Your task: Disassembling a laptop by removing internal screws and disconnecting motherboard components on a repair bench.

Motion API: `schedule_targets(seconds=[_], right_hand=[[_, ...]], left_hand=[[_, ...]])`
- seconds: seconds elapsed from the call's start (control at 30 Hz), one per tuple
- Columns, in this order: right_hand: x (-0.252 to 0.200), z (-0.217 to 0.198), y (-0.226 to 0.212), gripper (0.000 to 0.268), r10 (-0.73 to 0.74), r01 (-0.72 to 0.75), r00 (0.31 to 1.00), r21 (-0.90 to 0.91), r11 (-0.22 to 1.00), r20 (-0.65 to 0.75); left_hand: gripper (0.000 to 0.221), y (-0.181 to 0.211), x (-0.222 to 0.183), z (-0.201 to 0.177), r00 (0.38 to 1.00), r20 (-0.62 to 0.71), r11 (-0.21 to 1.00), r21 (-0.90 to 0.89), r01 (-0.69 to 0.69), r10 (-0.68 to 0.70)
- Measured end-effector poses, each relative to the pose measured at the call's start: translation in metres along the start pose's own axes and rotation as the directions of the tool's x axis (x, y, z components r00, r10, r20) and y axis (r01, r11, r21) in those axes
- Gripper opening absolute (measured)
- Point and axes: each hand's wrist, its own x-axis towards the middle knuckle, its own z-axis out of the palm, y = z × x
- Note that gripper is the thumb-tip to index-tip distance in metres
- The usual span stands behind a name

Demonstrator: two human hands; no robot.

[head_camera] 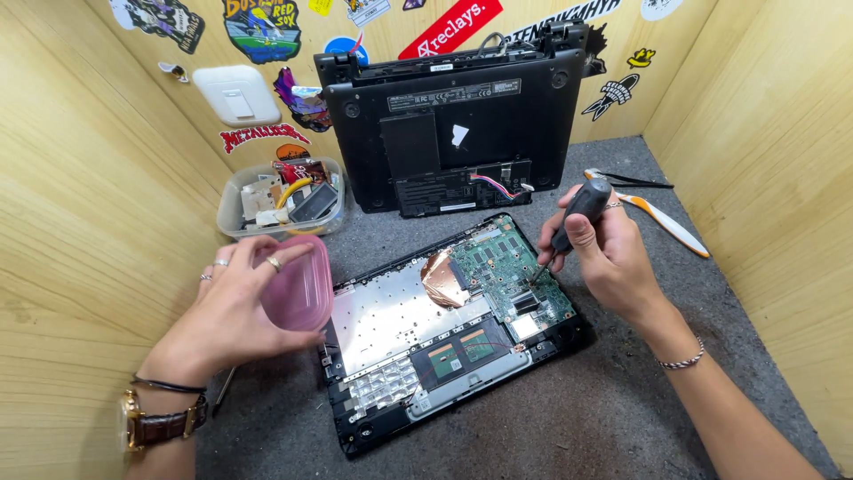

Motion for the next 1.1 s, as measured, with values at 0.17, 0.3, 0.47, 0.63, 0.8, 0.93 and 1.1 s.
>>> schedule_targets(seconds=[0.17, 0.3, 0.47, 0.63, 0.8, 0.93, 1.1], right_hand=[[0.0, 0.001, -0.002, 0.035, 0.023, -0.023, 1.0, 0.006, 1.0, -0.013], [0.001, 0.005, 0.005, 0.037, -0.118, 0.116, 0.991, -0.043, 0.992, -0.068], [-0.001, 0.002, 0.004, 0.039, -0.112, 0.111, 0.992, -0.029, 0.993, -0.06], [0.0, 0.002, 0.003, 0.04, -0.126, 0.125, 0.991, -0.017, 0.992, -0.048], [-0.001, 0.004, 0.004, 0.037, -0.14, 0.14, 0.989, -0.005, 0.99, -0.036], [0.0, 0.003, 0.005, 0.037, -0.139, 0.139, 0.99, -0.023, 0.99, -0.033], [0.0, 0.002, 0.004, 0.037, -0.146, 0.145, 0.989, -0.017, 0.989, -0.035]], left_hand=[[0.099, -0.012, 0.044, -0.033, 0.936, -0.269, 0.967, 0.173, -0.186, 0.228], [0.076, -0.038, 0.099, -0.008, 0.972, -0.232, 0.923, 0.382, 0.053, 0.04], [0.071, -0.015, 0.09, 0.007, 0.977, -0.206, 0.954, 0.299, 0.015, 0.05], [0.069, -0.015, 0.094, 0.026, 0.984, -0.18, 0.953, 0.298, 0.048, 0.007], [0.064, 0.026, 0.081, 0.02, 0.976, -0.197, 0.972, 0.23, -0.043, 0.089], [0.058, 0.045, 0.081, 0.025, 0.964, -0.22, 0.972, 0.213, -0.1, 0.147], [0.049, 0.068, 0.078, 0.025, 0.944, -0.22, 0.965, 0.148, -0.217, 0.246]])
